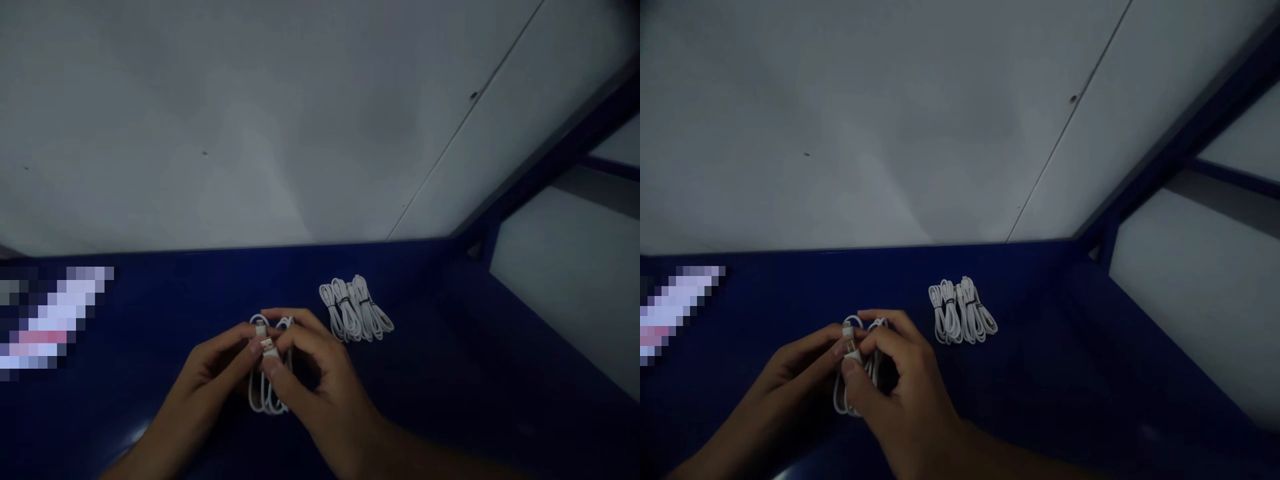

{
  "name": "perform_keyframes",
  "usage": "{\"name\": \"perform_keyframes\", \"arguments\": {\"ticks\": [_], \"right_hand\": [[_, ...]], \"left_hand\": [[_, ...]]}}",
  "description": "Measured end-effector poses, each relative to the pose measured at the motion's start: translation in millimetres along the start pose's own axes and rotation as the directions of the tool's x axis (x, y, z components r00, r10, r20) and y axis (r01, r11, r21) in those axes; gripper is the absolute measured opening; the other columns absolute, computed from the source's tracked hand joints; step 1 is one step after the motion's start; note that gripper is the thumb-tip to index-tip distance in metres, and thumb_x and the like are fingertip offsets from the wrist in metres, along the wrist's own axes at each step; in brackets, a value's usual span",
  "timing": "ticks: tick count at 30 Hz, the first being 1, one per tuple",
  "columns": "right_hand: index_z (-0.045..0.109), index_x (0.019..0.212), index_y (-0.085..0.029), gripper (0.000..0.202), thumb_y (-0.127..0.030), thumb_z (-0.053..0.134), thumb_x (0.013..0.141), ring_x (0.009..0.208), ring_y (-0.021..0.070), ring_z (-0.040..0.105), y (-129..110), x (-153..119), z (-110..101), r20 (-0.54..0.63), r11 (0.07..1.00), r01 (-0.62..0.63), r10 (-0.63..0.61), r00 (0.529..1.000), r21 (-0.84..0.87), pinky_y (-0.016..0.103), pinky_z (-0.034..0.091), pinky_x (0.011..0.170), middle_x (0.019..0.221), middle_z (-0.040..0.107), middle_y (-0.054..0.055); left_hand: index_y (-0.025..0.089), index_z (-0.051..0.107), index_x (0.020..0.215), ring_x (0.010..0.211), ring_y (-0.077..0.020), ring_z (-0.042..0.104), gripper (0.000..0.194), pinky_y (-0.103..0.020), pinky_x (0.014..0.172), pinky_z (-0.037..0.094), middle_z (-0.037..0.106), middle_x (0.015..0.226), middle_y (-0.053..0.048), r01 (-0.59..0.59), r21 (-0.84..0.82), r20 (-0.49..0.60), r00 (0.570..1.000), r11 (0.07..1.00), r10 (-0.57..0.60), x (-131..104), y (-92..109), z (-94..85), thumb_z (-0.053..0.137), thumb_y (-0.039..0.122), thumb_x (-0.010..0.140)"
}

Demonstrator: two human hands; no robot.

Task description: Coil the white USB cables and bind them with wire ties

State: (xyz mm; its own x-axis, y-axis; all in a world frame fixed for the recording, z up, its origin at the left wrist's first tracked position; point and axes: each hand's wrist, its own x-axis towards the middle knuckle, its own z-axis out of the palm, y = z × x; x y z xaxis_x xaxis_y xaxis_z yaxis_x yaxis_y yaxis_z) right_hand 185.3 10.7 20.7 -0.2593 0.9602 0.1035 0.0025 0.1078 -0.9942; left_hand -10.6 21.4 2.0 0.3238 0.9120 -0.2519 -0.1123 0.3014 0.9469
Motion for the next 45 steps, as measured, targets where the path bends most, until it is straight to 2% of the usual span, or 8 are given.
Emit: {"name": "perform_keyframes", "arguments": {"ticks": [4, 10, 17, 26, 34, 38, 42, 45], "right_hand": [[0.074, 0.094, -0.026, 0.011, -0.025, 0.073, 0.105, 0.142, 0.022, 0.06, 2.3, -0.1, 2.1, -0.005, 1.0, 0.021, -0.021, 1.0, -0.018, 0.043, 0.051, 0.118, 0.142, 0.067, 0.001], [0.067, 0.092, -0.026, 0.016, -0.026, 0.07, 0.107, 0.137, 0.0214, 0.063, 4.8, -1.7, 3.4, 0.01, 1.0, 0.022, -0.022, 1.0, -0.016, 0.044, 0.054, 0.114, 0.144, 0.065, -0.001], [0.072, 0.095, -0.029, 0.015, -0.038, 0.071, 0.108, 0.151, 0.0234, 0.051, 6.8, -4.5, 2.8, -0.019, 0.996, -0.051, 0.05, 0.999, -0.069, 0.048, 0.047, 0.122, 0.155, 0.058, -0.003], [0.071, 0.094, -0.029, 0.017, -0.038, 0.069, 0.109, 0.151, 0.0221, 0.051, 5.0, -3.9, -0.3, -0.035, 0.994, -0.02, 0.016, 0.999, -0.107, 0.044, 0.049, 0.119, 0.144, 0.064, -0.001], [0.071, 0.095, -0.028, 0.019, -0.039, 0.068, 0.11, 0.15, 0.0226, 0.052, 6.1, -4.9, 0.2, -0.041, 0.993, -0.018, 0.014, 0.999, -0.113, 0.044, 0.05, 0.118, 0.148, 0.062, -0.001], [0.073, 0.096, -0.029, 0.018, -0.041, 0.07, 0.109, 0.151, 0.0227, 0.051, 6.7, -6.0, 0.6, -0.036, 0.992, -0.016, 0.012, 0.999, -0.124, 0.043, 0.049, 0.12, 0.144, 0.065, -0.001], [0.075, 0.097, -0.03, 0.019, -0.044, 0.069, 0.109, 0.152, 0.0239, 0.05, 7.0, -7.1, 0.8, -0.059, 0.99, -0.026, 0.018, 0.998, -0.138, 0.046, 0.049, 0.122, 0.145, 0.065, 0.0], [0.077, 0.098, -0.031, 0.021, -0.047, 0.069, 0.109, 0.156, 0.0257, 0.046, 6.9, -6.0, -0.1, -0.077, 0.989, -0.044, 0.033, 0.996, -0.141, 0.05, 0.046, 0.124, 0.149, 0.063, 0.0]], "left_hand": [[0.028, 0.083, 0.117, 0.087, -0.0183, 0.067, 0.019, -0.025, 0.074, 0.057, 0.073, 0.096, -0.003, -0.017, -0.021, 0.006, 1.0, 1.0, 0.017, -0.6, 3.4, 0.4, 0.075, 0.04, 0.105], [0.025, 0.083, 0.116, 0.076, -0.0159, 0.065, 0.022, -0.025, 0.069, 0.057, 0.071, 0.09, -0.003, -0.022, -0.06, 0.033, 0.999, 0.998, 0.024, -1.3, 11.5, 4.0, 0.073, 0.042, 0.105], [0.022, 0.086, 0.107, 0.078, -0.0152, 0.063, 0.015, -0.021, 0.068, 0.054, 0.069, 0.086, -0.002, -0.017, -0.035, 0.012, 1.0, 0.999, 0.017, -0.7, 10.3, 3.4, 0.08, 0.034, 0.099], [0.024, 0.088, 0.11, 0.081, -0.0185, 0.07, 0.016, -0.025, 0.071, 0.057, 0.081, 0.096, -0.006, 0.029, -0.052, -0.014, 0.999, 0.998, -0.029, -3.1, 6.4, 4.8, 0.079, 0.031, 0.099], [0.024, 0.088, 0.11, 0.083, -0.0205, 0.075, 0.015, -0.027, 0.074, 0.06, 0.083, 0.098, -0.006, 0.06, -0.114, -0.012, 0.998, 0.992, -0.061, -2.0, 5.2, 4.3, 0.079, 0.029, 0.1], [0.025, 0.087, 0.113, 0.08, -0.0183, 0.074, 0.016, -0.025, 0.07, 0.058, 0.084, 0.101, -0.006, 0.07, -0.15, -0.015, 0.997, 0.986, -0.073, -1.0, 2.1, 4.2, 0.077, 0.03, 0.101], [0.025, 0.087, 0.113, 0.082, -0.017, 0.074, 0.017, -0.024, 0.076, 0.059, 0.083, 0.099, -0.005, 0.05, -0.146, -0.028, 0.998, 0.988, -0.054, -1.0, 2.4, 5.7, 0.08, 0.033, 0.101], [0.025, 0.087, 0.113, 0.077, -0.0164, 0.073, 0.018, -0.024, 0.074, 0.059, 0.082, 0.094, -0.004, 0.037, -0.144, -0.055, 0.997, 0.989, -0.045, 0.3, 3.9, 6.0, 0.08, 0.037, 0.101]]}}
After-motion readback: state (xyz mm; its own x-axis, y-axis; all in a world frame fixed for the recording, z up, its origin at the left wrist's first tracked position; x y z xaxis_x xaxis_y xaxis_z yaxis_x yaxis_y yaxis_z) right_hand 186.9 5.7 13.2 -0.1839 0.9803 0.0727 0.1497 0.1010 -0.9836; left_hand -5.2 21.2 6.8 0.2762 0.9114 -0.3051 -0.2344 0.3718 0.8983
